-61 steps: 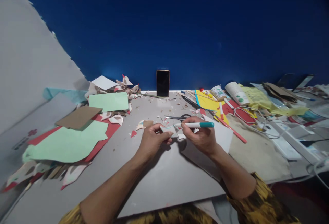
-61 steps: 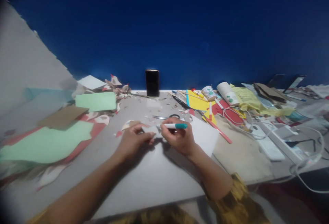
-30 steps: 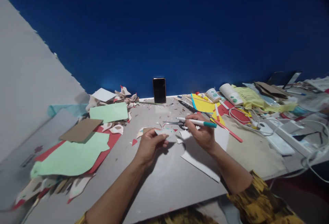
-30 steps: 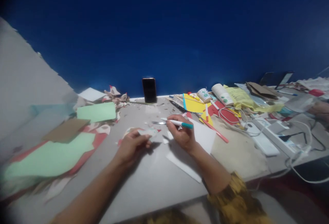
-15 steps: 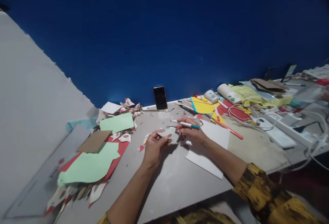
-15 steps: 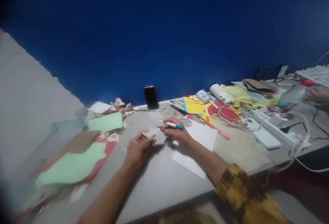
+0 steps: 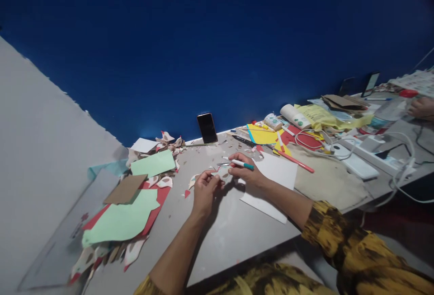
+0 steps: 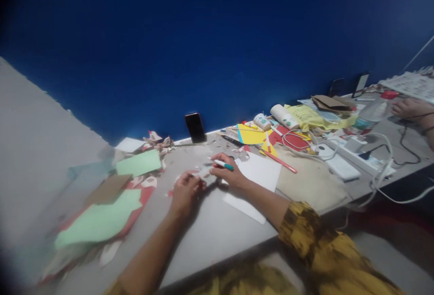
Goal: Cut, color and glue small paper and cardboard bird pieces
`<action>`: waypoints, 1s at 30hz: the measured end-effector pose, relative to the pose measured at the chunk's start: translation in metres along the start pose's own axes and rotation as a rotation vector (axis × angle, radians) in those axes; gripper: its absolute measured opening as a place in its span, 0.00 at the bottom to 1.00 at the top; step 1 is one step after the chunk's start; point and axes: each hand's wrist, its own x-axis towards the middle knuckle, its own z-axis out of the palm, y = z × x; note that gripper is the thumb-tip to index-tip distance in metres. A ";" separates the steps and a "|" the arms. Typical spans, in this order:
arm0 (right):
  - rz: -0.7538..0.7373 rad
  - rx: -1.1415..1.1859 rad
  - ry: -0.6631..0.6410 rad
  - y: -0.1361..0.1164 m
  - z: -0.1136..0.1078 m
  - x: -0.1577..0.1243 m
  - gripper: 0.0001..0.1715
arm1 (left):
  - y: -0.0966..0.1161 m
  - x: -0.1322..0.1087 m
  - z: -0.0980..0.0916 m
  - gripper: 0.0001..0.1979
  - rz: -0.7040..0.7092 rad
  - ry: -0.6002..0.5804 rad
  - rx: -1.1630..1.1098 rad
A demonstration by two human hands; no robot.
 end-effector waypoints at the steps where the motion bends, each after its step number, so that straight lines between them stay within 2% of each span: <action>1: 0.025 0.008 0.000 -0.001 -0.001 0.000 0.26 | -0.001 0.002 -0.002 0.18 -0.010 0.005 -0.028; 5: 0.093 0.052 0.004 -0.006 -0.001 -0.004 0.27 | -0.004 0.010 -0.007 0.18 -0.002 0.021 -0.099; 12: 0.172 0.062 0.015 -0.010 0.005 -0.007 0.27 | -0.010 0.010 -0.006 0.18 -0.057 -0.017 -0.063; 16: 0.147 0.053 -0.007 -0.007 0.001 -0.005 0.26 | -0.015 0.013 -0.009 0.16 -0.093 -0.054 -0.086; 24: 0.149 0.045 -0.058 -0.010 -0.005 -0.001 0.25 | -0.013 0.015 -0.008 0.19 -0.104 -0.110 -0.119; 30: 0.076 0.082 0.066 0.006 0.003 -0.001 0.28 | -0.018 0.010 0.000 0.21 -0.167 -0.128 -0.143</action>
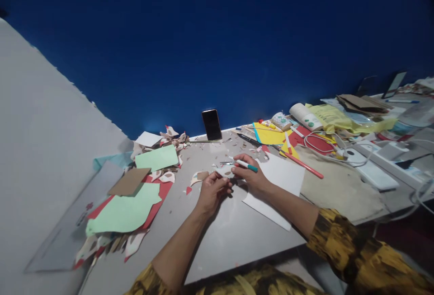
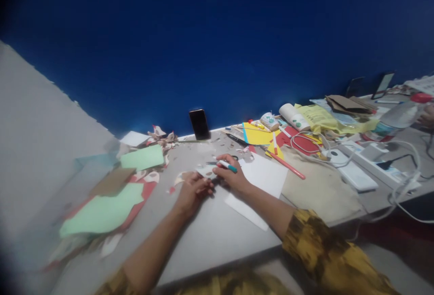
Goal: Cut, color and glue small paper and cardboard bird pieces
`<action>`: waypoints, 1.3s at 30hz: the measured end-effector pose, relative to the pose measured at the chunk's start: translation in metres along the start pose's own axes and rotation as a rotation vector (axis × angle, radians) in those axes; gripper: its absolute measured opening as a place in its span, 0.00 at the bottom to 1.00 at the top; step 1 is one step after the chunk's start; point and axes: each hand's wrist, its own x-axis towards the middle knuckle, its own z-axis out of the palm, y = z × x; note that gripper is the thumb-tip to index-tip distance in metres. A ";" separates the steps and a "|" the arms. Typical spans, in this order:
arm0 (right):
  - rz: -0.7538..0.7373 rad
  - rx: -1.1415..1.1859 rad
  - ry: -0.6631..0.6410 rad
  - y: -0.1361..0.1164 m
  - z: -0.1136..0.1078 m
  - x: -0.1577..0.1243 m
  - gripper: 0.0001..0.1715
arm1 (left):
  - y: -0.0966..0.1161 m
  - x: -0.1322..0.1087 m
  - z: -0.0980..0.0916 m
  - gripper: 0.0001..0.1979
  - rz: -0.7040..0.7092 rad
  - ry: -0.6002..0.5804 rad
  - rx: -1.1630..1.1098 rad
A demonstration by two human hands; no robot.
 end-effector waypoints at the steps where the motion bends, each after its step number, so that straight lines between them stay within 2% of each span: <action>1: -0.016 0.018 -0.002 0.004 0.002 -0.001 0.28 | -0.001 0.000 0.001 0.20 0.004 0.010 -0.005; 5: -0.055 -0.003 -0.057 0.005 0.003 -0.004 0.28 | 0.001 0.003 -0.003 0.17 0.050 0.106 -0.062; 7: -0.108 -0.058 -0.007 -0.003 -0.002 0.001 0.27 | 0.006 0.005 -0.008 0.17 0.048 0.133 -0.084; 11: -0.198 -0.133 0.120 -0.024 -0.019 0.017 0.29 | 0.013 0.010 -0.016 0.14 0.035 0.142 -0.079; 15: -0.220 -0.172 0.081 -0.032 -0.025 0.019 0.31 | 0.011 0.010 -0.017 0.12 0.043 0.109 -0.026; 20: -0.321 -0.380 0.109 -0.033 -0.018 0.006 0.25 | 0.004 0.008 -0.014 0.13 0.059 0.102 0.054; 23: -0.384 -0.488 0.079 -0.034 -0.015 0.001 0.22 | 0.002 0.006 -0.011 0.12 0.037 0.095 0.070; 30: -0.557 -0.649 -0.095 -0.029 -0.012 -0.007 0.14 | 0.001 0.002 -0.007 0.11 0.044 0.039 0.060; 35: -0.644 -0.751 -0.088 -0.025 -0.009 -0.012 0.11 | -0.003 0.002 -0.008 0.09 0.066 0.020 0.080; 39: -0.657 -0.795 -0.068 -0.024 -0.008 -0.013 0.10 | -0.003 0.001 -0.007 0.09 0.068 0.019 0.084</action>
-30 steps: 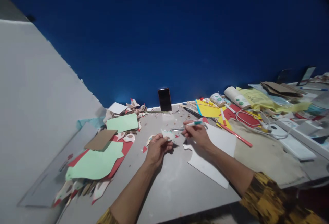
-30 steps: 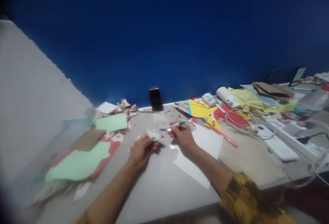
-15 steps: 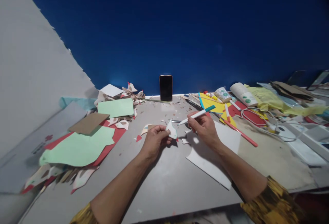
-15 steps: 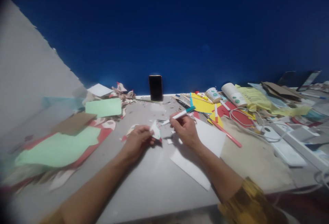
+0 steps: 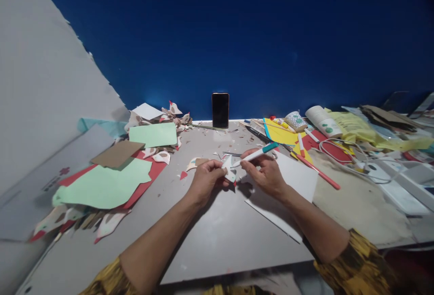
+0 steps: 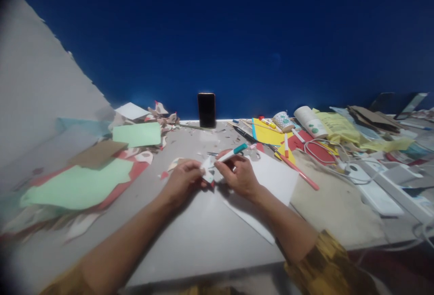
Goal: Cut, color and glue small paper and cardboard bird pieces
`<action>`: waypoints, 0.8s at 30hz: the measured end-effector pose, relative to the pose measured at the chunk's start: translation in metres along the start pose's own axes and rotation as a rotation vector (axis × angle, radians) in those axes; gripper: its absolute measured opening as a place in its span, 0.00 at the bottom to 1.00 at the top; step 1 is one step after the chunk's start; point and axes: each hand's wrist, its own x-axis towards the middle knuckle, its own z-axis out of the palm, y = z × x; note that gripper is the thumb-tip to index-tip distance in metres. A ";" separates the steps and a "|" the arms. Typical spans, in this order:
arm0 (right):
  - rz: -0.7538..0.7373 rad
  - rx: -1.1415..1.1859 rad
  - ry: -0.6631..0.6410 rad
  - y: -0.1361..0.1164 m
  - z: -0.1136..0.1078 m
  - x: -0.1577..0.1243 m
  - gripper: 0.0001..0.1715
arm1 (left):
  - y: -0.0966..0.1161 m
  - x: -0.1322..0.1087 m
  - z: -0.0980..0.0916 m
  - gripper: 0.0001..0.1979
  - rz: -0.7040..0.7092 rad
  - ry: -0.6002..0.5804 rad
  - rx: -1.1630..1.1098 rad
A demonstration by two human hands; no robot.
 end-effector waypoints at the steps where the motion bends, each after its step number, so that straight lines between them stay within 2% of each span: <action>1: 0.001 -0.008 -0.005 0.001 0.000 0.000 0.10 | 0.001 -0.001 0.001 0.09 -0.001 0.001 0.001; 4: 0.014 -0.027 0.007 0.004 0.000 0.002 0.11 | 0.003 -0.002 0.003 0.09 -0.006 -0.002 0.007; 9: 0.107 0.051 0.176 0.005 -0.002 0.005 0.14 | 0.004 -0.003 0.005 0.09 -0.036 -0.004 -0.011; 12: 0.141 0.115 0.106 0.003 0.000 0.003 0.15 | 0.002 -0.003 0.004 0.10 -0.037 0.017 -0.007; 16: 0.099 0.092 0.000 0.002 0.007 0.000 0.12 | 0.001 -0.003 0.005 0.10 -0.032 0.035 -0.013; 21: 0.107 0.050 0.171 0.004 0.005 0.003 0.14 | 0.003 -0.005 0.007 0.09 -0.050 0.015 0.007; 24: 0.140 0.089 0.124 0.004 0.003 0.003 0.14 | 0.001 -0.005 0.007 0.09 -0.048 0.023 0.002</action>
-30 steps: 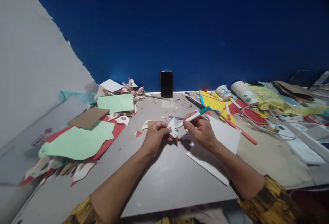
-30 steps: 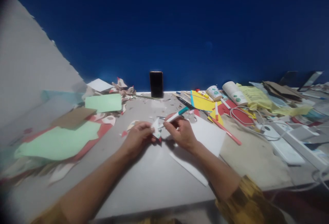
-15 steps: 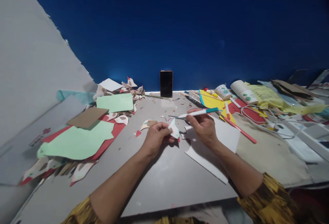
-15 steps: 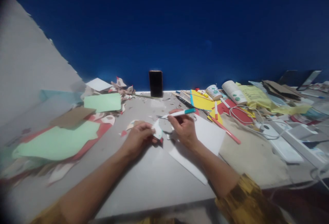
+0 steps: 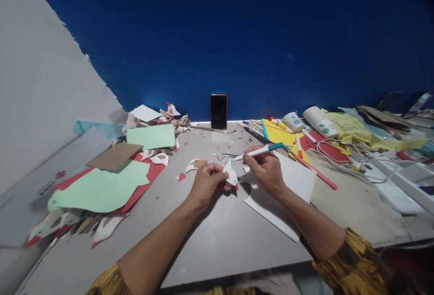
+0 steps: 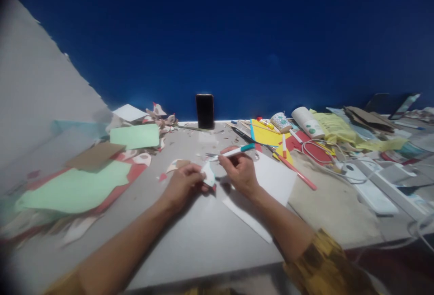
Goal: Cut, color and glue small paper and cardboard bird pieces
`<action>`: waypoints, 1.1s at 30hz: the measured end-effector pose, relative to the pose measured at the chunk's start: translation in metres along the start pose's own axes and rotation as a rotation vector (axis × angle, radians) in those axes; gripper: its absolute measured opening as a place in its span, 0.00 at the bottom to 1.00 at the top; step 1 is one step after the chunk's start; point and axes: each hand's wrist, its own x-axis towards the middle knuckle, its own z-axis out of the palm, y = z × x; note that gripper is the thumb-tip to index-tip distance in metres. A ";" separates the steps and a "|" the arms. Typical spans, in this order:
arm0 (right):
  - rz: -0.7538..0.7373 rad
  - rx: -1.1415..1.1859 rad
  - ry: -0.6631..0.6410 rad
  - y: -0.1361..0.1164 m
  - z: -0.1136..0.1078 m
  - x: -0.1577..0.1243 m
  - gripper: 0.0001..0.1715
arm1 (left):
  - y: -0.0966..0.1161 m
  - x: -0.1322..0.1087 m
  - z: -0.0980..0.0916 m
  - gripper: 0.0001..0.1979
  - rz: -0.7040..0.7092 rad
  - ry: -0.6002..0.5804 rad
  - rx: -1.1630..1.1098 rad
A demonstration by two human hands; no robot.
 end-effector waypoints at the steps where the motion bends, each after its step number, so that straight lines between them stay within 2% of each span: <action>1: -0.002 0.004 -0.041 0.000 0.001 -0.001 0.14 | 0.000 0.000 0.000 0.09 0.004 0.003 -0.003; 4: -0.026 -0.031 -0.094 0.002 0.003 -0.003 0.13 | -0.001 0.000 0.000 0.09 0.017 0.010 -0.005; 9: 0.000 -0.030 0.071 0.005 -0.001 0.004 0.17 | 0.001 -0.001 0.001 0.09 0.004 0.006 -0.001; 15: -0.030 0.002 -0.059 -0.001 -0.001 0.000 0.13 | 0.001 -0.001 0.001 0.10 -0.007 0.002 -0.002; 20: -0.023 0.004 -0.062 -0.003 -0.001 -0.002 0.14 | -0.003 0.002 -0.003 0.10 0.024 0.039 -0.023; 24: 0.045 0.061 0.037 -0.002 -0.004 0.004 0.16 | -0.001 0.005 -0.005 0.09 0.016 0.065 -0.078; 27: 0.124 0.137 0.061 -0.002 -0.003 0.007 0.17 | 0.003 0.006 -0.005 0.12 -0.009 0.051 -0.140; 30: 0.219 0.212 0.011 -0.003 -0.001 0.007 0.18 | 0.005 0.004 -0.005 0.16 -0.057 -0.006 -0.217; 33: 0.301 0.324 -0.103 -0.003 0.001 0.005 0.20 | 0.006 0.001 -0.004 0.18 -0.152 -0.105 -0.250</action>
